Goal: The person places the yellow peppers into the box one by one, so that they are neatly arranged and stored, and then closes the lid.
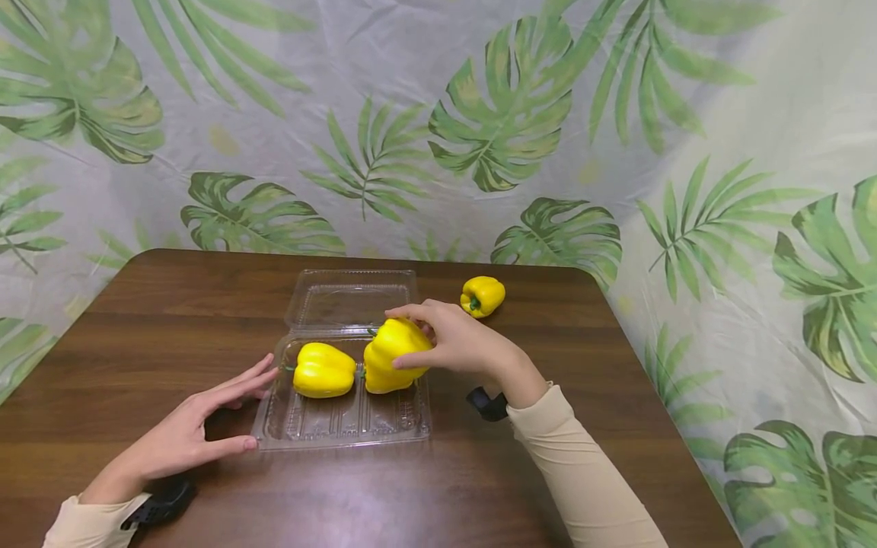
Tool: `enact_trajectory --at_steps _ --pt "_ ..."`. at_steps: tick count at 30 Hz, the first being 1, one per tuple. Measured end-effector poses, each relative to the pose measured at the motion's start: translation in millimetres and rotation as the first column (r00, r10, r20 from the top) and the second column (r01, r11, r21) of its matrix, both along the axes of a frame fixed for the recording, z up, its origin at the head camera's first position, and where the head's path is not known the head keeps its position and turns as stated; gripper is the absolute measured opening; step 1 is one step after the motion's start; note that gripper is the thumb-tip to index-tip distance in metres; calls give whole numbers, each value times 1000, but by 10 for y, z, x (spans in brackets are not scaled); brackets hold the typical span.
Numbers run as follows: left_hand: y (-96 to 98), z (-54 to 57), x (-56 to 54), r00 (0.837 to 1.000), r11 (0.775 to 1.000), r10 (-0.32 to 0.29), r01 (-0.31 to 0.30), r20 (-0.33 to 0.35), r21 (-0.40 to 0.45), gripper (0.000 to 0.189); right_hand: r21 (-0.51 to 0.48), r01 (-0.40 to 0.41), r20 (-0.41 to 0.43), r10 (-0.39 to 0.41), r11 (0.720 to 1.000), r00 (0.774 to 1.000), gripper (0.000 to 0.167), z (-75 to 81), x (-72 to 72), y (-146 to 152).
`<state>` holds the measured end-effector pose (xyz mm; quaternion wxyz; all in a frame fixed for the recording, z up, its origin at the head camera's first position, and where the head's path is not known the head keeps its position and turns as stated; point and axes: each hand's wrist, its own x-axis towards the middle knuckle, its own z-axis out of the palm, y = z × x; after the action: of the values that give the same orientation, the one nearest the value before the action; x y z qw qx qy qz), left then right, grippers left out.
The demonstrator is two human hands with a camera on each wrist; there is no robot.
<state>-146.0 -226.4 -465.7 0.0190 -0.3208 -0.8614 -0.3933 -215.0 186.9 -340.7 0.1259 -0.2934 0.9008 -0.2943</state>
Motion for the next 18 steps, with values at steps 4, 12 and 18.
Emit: enact_trajectory --at_steps 4,12,18 --pt "1 1 -2 1000 1000 5 -5 -3 -8 87 5 -9 1 9 1000 1000 72 -10 13 -37" --pt "-2 -5 -1 1000 1000 11 -11 -1 -14 86 11 -66 -45 67 998 997 72 6 51 -121" --pt "-7 -8 -7 1000 1000 11 -11 8 -15 87 0 -91 -51 91 996 995 71 0 76 -176"
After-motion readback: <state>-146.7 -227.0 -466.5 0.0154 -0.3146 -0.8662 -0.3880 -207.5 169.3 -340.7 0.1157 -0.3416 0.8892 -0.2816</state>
